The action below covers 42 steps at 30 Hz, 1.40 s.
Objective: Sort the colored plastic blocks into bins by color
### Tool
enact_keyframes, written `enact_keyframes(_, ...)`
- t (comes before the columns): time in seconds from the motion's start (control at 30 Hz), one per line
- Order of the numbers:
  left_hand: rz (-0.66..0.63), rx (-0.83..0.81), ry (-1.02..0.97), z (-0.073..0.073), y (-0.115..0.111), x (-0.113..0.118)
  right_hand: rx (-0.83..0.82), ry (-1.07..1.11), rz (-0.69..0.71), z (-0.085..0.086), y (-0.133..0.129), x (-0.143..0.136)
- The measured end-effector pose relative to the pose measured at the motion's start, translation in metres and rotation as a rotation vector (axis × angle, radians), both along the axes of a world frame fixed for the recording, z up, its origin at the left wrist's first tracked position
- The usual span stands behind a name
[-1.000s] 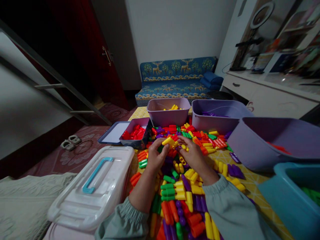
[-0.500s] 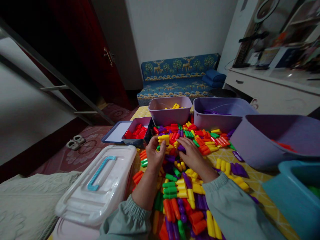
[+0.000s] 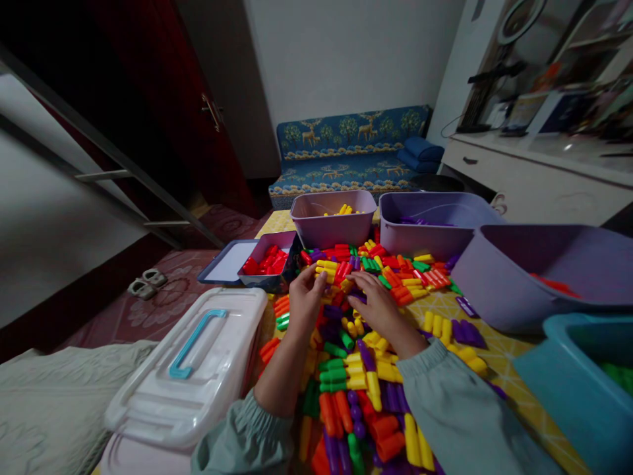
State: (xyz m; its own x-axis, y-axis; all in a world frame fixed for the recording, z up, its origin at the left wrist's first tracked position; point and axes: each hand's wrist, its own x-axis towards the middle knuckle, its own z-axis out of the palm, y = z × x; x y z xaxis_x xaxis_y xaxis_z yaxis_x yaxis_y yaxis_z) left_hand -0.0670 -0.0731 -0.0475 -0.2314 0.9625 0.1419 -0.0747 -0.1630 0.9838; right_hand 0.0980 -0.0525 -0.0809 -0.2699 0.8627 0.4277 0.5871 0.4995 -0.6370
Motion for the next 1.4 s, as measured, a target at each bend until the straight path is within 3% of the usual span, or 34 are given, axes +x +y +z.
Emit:
enact_keyframes(0.13, -0.196, -0.232, -0.261, 0.017, -0.003, 0.004, 0.003, 0.009, -0.008, 0.0, 0.001, 0.0)
enact_keyframes(0.27, -0.115, -0.353, -0.45, 0.04, 0.009, 0.005, 0.011, 0.005, 0.005, -0.002, 0.002, 0.0)
enact_keyframes(0.5, -0.047, -0.303, -0.428, 0.095, 0.084, 0.01, 0.009, -0.013, 0.003, -0.004, 0.003, 0.002)
enact_keyframes(0.63, 0.008, -0.299, -0.384, 0.113, 0.124, 0.011, 0.03, 0.01, -0.005, -0.006, 0.003, 0.002)
enact_keyframes(0.77, 0.017, -0.326, -0.357, 0.112, 0.139, 0.011, 0.019, -0.017, -0.005, -0.006, 0.003, 0.002)
enact_keyframes(1.0, -0.112, -0.368, -0.36, 0.09, 0.125, 0.012, -0.035, -0.089, -0.035, 0.003, 0.0, -0.001)
enact_keyframes(1.2, -0.048, -0.292, -0.47, 0.086, 0.13, 0.006, -0.027, -0.098, -0.025, 0.006, -0.001, -0.001)
enact_keyframes(1.27, -0.054, -0.32, -0.402, 0.085, 0.132, 0.003, -0.029, -0.096, -0.024, 0.005, -0.001, -0.001)
enact_keyframes(1.4, -0.085, -0.252, 0.043, 0.068, 0.125, 0.002, -0.044, -0.108, -0.031, 0.004, -0.001, 0.0)
